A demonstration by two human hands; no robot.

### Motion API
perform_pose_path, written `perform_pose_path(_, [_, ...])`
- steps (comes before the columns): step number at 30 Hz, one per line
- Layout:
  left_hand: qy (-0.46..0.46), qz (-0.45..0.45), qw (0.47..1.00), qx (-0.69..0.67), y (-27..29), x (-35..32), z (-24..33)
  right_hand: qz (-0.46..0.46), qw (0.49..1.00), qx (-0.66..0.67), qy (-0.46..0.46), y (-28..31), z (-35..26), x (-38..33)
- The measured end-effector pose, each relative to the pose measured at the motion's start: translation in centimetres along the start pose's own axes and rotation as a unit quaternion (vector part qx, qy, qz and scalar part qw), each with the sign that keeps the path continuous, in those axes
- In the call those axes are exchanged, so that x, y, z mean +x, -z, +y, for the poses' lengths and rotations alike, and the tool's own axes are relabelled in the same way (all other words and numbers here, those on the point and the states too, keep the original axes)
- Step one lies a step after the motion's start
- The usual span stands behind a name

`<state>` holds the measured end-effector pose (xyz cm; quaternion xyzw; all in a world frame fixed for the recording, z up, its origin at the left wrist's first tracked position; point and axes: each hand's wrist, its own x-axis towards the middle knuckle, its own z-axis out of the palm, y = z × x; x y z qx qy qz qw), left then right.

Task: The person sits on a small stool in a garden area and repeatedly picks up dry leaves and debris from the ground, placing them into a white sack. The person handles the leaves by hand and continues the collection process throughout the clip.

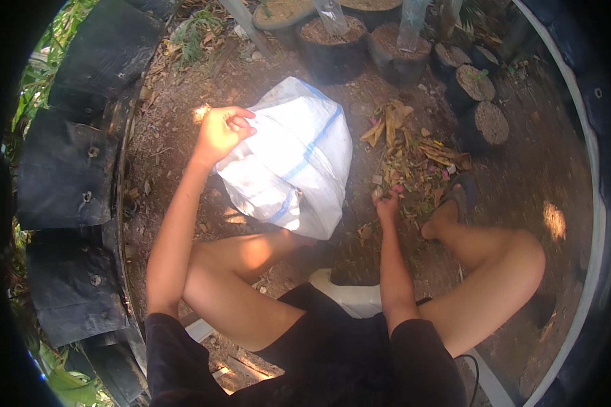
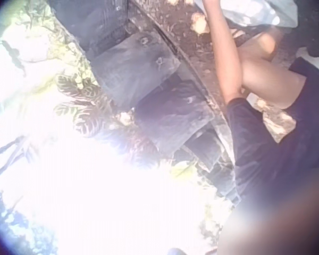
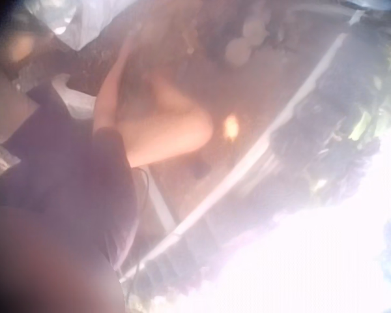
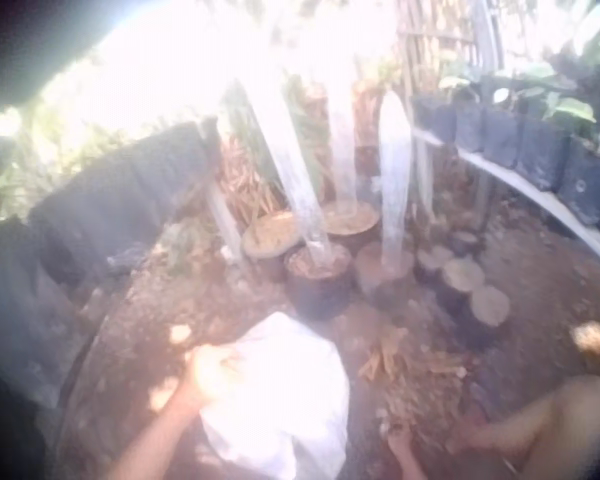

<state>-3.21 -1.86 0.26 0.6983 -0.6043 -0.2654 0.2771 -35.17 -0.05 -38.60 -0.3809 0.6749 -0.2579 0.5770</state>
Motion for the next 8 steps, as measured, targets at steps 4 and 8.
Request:
perform_pose_path(4, [0.038,-0.058,0.995,0.078,-0.2,0.2,-1.6,-0.266,0.927,0.250,-0.079,0.3,-3.1,-2.2])
perform_pose_path(8, [0.112,-0.117,0.946,0.281,0.0,-0.7,-3.4,-0.482,0.827,0.278,-0.078,-0.7,-7.0,-4.4])
